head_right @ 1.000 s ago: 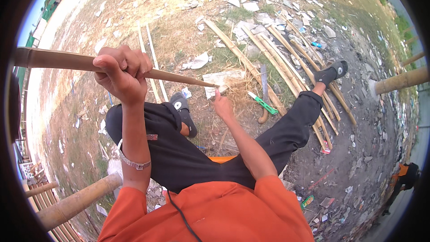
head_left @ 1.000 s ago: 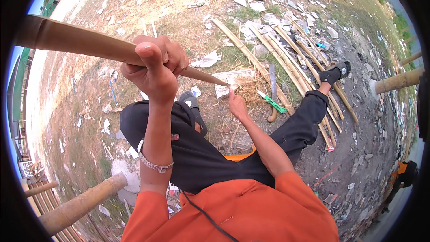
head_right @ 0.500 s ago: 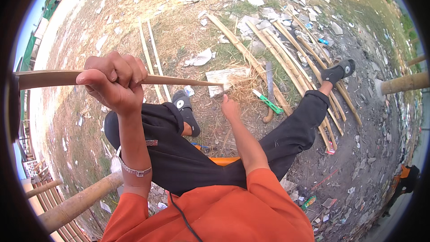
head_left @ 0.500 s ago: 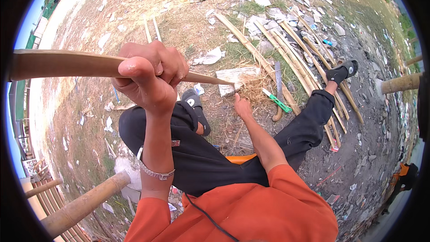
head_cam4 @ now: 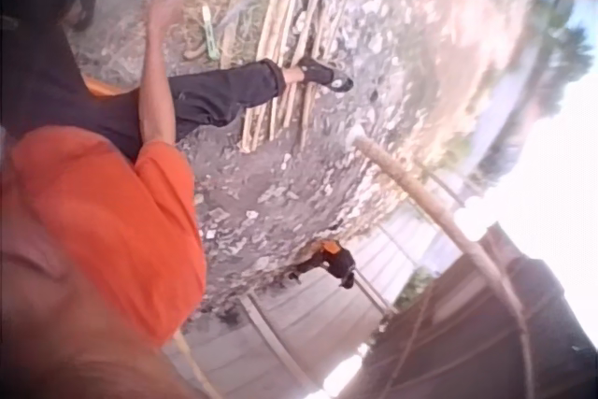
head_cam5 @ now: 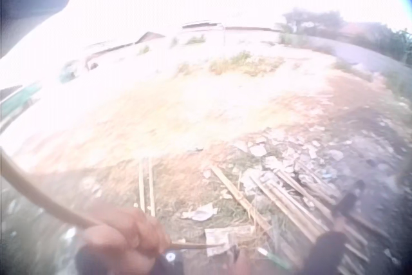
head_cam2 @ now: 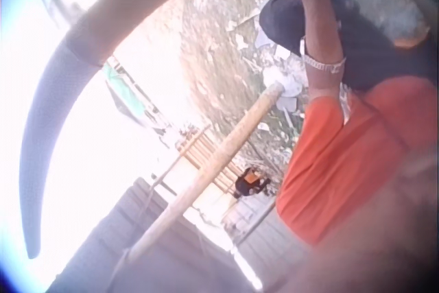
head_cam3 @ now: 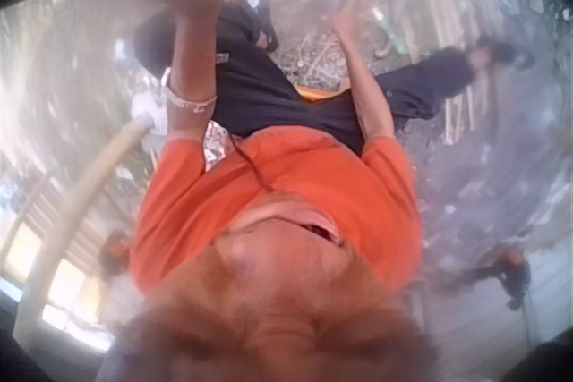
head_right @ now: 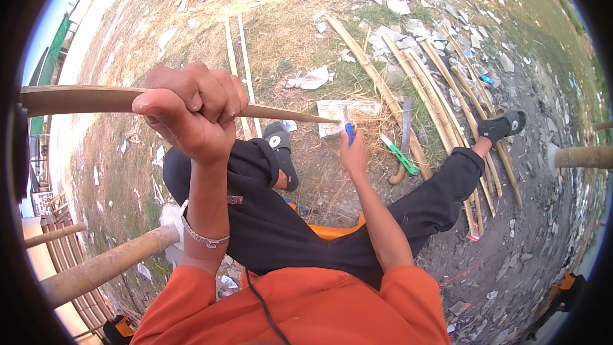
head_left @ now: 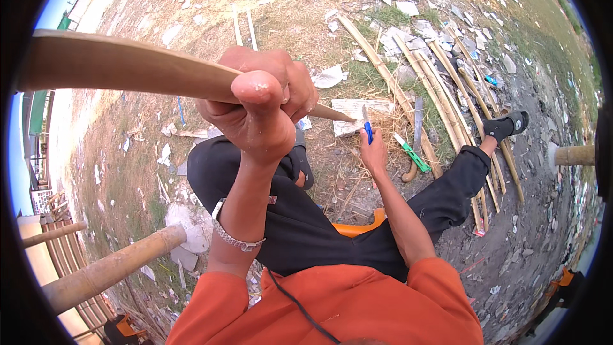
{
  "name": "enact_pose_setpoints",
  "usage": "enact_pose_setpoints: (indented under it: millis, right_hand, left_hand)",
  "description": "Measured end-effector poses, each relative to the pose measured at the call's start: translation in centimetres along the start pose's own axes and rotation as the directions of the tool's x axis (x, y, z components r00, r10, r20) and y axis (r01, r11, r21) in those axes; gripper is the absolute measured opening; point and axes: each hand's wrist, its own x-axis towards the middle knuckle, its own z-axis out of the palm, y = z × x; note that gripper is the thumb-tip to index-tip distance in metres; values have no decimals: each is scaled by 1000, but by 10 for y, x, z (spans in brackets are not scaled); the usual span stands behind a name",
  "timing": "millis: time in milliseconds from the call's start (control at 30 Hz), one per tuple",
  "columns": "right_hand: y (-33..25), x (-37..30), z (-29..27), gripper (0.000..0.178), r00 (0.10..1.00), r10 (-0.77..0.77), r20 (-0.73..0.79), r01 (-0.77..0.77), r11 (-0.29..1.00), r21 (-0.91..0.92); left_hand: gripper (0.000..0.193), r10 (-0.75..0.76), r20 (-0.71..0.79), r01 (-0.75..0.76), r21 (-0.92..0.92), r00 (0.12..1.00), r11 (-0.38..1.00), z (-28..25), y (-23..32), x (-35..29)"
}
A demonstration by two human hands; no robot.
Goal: The person sits on a low chair and uses a small knife to shave and smooth a long, thin piece of bamboo held in their left hand. They repeatedly scrape the knife along the bamboo surface to remove thin strips, rotating the piece to work on different sides.
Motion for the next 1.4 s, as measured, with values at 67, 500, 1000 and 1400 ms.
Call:
enact_pose_setpoints:
  millis: [67,500,1000,1400]
  right_hand:
    - [-7,-4,-2,41,996,-83,-27,86,987,139]
    - [-39,-16,-5,41,979,-196,60,199,979,-52]
    - [-31,-2,10,42,991,-86,101,102,981,-163]
    - [30,3,39,43,993,50,104,-30,982,-189]
  left_hand:
    - [50,-30,31,24,168,999,986,6,4,-1]
    - [46,-14,-36,22,242,999,970,-1,3,-2]
    - [48,16,-105,11,255,994,967,8,3,-2]
    - [45,-5,-15,8,257,1000,966,4,2,-1]
